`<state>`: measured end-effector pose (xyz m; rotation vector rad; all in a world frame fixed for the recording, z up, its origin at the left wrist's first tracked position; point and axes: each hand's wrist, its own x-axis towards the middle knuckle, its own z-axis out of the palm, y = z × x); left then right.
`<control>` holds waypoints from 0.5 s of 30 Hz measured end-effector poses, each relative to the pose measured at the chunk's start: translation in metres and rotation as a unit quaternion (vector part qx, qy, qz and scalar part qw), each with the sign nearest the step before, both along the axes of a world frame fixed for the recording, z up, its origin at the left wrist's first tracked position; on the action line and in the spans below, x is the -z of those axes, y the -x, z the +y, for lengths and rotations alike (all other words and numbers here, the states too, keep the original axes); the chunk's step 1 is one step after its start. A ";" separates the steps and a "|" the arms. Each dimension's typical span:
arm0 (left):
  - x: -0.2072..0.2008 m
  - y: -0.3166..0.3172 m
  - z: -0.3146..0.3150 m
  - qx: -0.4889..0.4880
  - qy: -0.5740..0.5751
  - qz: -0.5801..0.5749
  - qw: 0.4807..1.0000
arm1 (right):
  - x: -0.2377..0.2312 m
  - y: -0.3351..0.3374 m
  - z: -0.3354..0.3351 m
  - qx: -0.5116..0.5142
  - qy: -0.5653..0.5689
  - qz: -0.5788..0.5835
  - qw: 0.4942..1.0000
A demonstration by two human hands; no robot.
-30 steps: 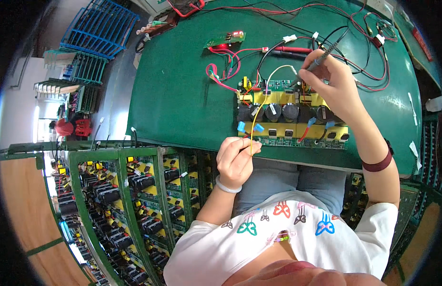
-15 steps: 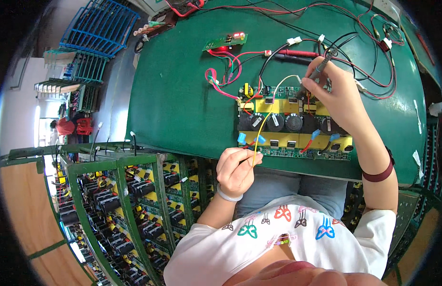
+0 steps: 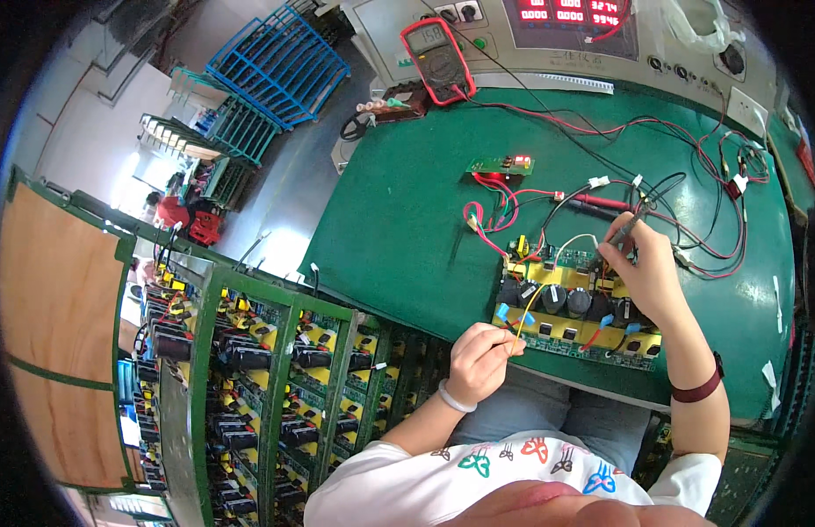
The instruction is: The person assembles electronic components on a green workbench, connecting wires to circuit boards and handling various electronic parts. They use their hands to manipulate wires and components, occasionally using tools like pliers or screwdrivers. The task involves precise hand movements and attention to detail.
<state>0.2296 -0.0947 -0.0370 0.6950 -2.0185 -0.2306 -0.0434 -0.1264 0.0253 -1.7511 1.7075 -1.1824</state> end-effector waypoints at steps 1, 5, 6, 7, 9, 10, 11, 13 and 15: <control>0.000 0.000 0.000 -0.002 0.001 -0.001 1.000 | -0.002 0.000 0.000 -0.003 -0.004 0.013 1.000; 0.001 0.001 -0.001 -0.002 0.002 -0.005 1.000 | -0.015 -0.003 0.000 -0.008 0.008 0.026 1.000; 0.001 0.001 0.000 0.001 0.000 -0.003 1.000 | -0.018 -0.005 0.000 -0.007 0.015 0.021 1.000; 0.001 0.001 -0.001 0.003 -0.002 -0.001 1.000 | -0.019 -0.008 -0.002 -0.013 0.029 0.002 0.999; 0.000 0.001 -0.001 0.008 -0.005 0.003 1.000 | -0.018 -0.015 -0.008 -0.025 0.055 -0.039 0.997; -0.001 0.001 -0.002 0.014 -0.006 0.004 1.000 | -0.014 -0.018 -0.012 -0.033 0.050 -0.070 0.996; 0.000 0.001 -0.003 0.014 -0.004 0.005 1.000 | -0.009 -0.019 -0.015 -0.031 0.059 -0.048 0.997; 0.002 0.001 0.000 0.014 -0.007 0.005 1.000 | 0.002 -0.022 -0.017 -0.026 0.071 -0.007 0.997; 0.000 0.001 -0.003 0.017 -0.008 0.000 1.000 | 0.004 -0.022 -0.021 -0.030 0.070 -0.045 0.996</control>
